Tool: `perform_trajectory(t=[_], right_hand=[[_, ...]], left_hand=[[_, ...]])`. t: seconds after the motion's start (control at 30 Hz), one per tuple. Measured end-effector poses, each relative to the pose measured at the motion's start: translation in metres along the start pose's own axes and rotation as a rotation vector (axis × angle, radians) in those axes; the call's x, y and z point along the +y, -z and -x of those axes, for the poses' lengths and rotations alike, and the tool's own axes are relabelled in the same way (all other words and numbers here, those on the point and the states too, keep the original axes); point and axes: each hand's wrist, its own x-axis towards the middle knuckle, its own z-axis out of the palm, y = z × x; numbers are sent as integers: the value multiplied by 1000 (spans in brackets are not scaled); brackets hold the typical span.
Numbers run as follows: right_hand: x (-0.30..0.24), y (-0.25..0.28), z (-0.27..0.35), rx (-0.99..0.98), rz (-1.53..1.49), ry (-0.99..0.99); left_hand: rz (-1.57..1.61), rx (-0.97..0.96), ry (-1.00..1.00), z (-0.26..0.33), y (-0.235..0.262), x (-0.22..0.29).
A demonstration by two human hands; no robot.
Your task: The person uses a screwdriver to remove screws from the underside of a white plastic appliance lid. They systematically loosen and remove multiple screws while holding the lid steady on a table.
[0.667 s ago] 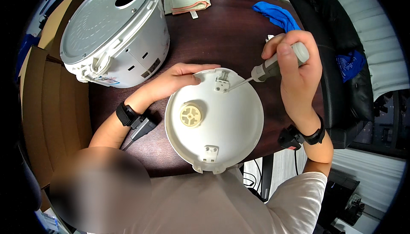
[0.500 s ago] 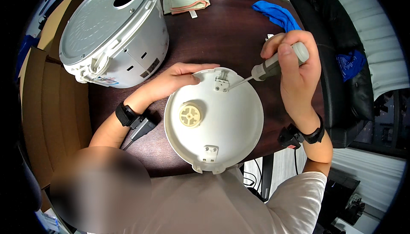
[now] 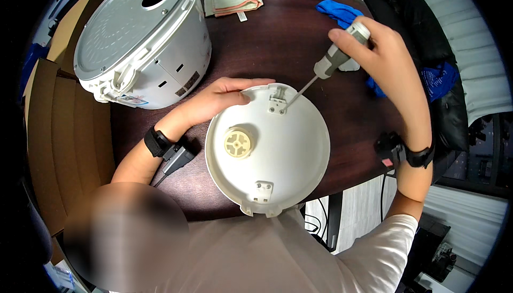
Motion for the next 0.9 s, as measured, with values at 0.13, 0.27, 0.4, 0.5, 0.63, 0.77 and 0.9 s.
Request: perform_trajectory(t=[0.13, 0.27, 0.4, 0.5, 0.63, 0.77, 0.9], right_hand=[[-12, 7, -9, -19, 358, 67], [-4, 3, -10, -68, 283, 40], [22, 2, -8, -108, 122, 43], [18, 2, -8, -122, 65, 55], [-4, 5, -6, -159, 45, 92], [-12, 8, -4, -171, 64, 129], [-12, 9, 1, -169, 30, 227]], left_hand=[[22, 4, 12, -1, 1, -2], [16, -19, 34, -2, -1, -1], [-7, -17, 58, -16, -6, -6], [-38, -18, 55, -12, -4, -5], [-47, -2, 28, -1, 0, -5], [-72, -22, 41, 1, 1, -3], [-74, -40, 52, 3, 1, 0]])
